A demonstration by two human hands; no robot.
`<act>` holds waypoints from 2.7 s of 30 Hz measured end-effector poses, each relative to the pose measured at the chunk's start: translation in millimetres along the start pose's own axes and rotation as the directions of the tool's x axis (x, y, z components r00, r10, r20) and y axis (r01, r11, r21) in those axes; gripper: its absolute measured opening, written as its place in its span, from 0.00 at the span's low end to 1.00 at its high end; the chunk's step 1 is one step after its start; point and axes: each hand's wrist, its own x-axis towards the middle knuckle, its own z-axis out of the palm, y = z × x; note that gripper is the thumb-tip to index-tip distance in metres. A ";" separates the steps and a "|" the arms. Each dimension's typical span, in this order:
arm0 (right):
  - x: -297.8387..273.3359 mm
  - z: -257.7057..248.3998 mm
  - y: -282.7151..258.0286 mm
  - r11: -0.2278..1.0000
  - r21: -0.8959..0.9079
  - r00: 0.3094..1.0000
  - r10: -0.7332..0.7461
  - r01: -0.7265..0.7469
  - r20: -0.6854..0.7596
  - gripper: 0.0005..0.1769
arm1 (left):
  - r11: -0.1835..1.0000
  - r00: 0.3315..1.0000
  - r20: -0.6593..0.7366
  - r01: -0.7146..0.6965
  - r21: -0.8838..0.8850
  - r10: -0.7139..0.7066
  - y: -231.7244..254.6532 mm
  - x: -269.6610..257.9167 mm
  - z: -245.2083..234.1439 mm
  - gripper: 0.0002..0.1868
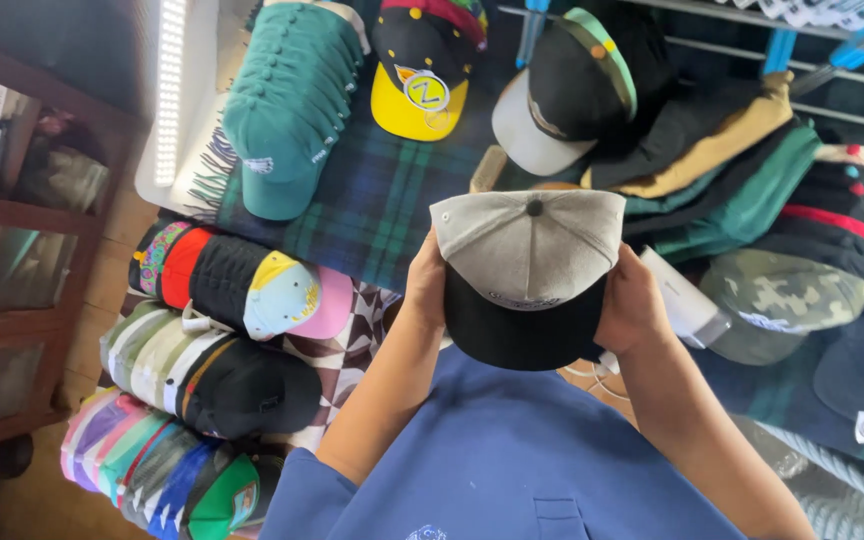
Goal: Cleaning a collection of baseball caps using a brush and a handheld blower to remove dust and lint.
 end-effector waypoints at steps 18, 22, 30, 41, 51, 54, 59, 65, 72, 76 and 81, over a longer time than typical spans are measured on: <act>121.8 81.3 18.5 0.984 0.044 0.969 -0.163 0.174 -0.188 0.27 | 0.966 0.970 0.021 0.241 0.092 -0.244 126.6 147.6 -6.3 0.31; 108.9 65.3 17.0 0.950 0.090 0.926 -0.265 0.298 -0.267 0.26 | 0.930 0.938 0.045 0.335 0.152 -0.345 119.9 174.9 4.5 0.31; 62.9 29.1 19.0 0.844 0.136 0.802 -0.424 0.518 -0.421 0.23 | 0.852 0.866 0.073 0.468 0.237 -0.495 72.4 186.0 16.5 0.31; -13.7 -23.2 18.4 0.763 0.156 0.726 -0.500 0.627 -0.472 0.19 | 0.757 0.756 0.128 0.598 0.264 -0.641 16.3 112.0 44.7 0.38; -163.6 31.4 -9.3 0.528 -0.431 0.404 -0.845 0.732 -0.349 0.18 | 0.750 0.859 0.030 0.429 0.504 -0.511 -34.0 -1.4 68.2 0.44; -206.0 42.9 -8.0 0.316 -0.670 0.410 -0.912 0.672 -0.020 0.19 | 0.775 0.849 0.098 0.419 0.474 -0.519 -58.0 -24.0 61.3 0.45; -236.0 31.1 0.7 0.285 -0.766 0.574 -0.808 0.576 0.130 0.21 | 0.777 0.812 0.133 0.476 0.412 -0.568 -92.7 -68.7 50.4 0.39; -236.6 20.6 10.7 0.405 -0.514 0.570 -0.793 0.756 0.215 0.14 | 0.806 0.800 0.230 0.448 0.387 -0.554 -93.5 -98.8 32.5 0.36; -205.9 -5.0 20.3 0.151 -0.402 0.331 -0.841 0.903 0.427 0.25 | 0.872 0.790 0.370 0.430 0.235 -0.489 -96.3 -113.7 6.9 0.28; -209.9 -7.7 19.3 0.133 -0.420 0.329 -0.836 0.898 0.438 0.26 | 0.882 0.793 0.388 0.404 0.242 -0.470 -92.5 -118.9 18.9 0.26; -208.8 -12.5 22.6 0.182 -0.445 0.341 -0.888 0.877 0.309 0.24 | 0.895 0.814 0.377 0.377 0.236 -0.442 -97.1 -119.9 27.4 0.27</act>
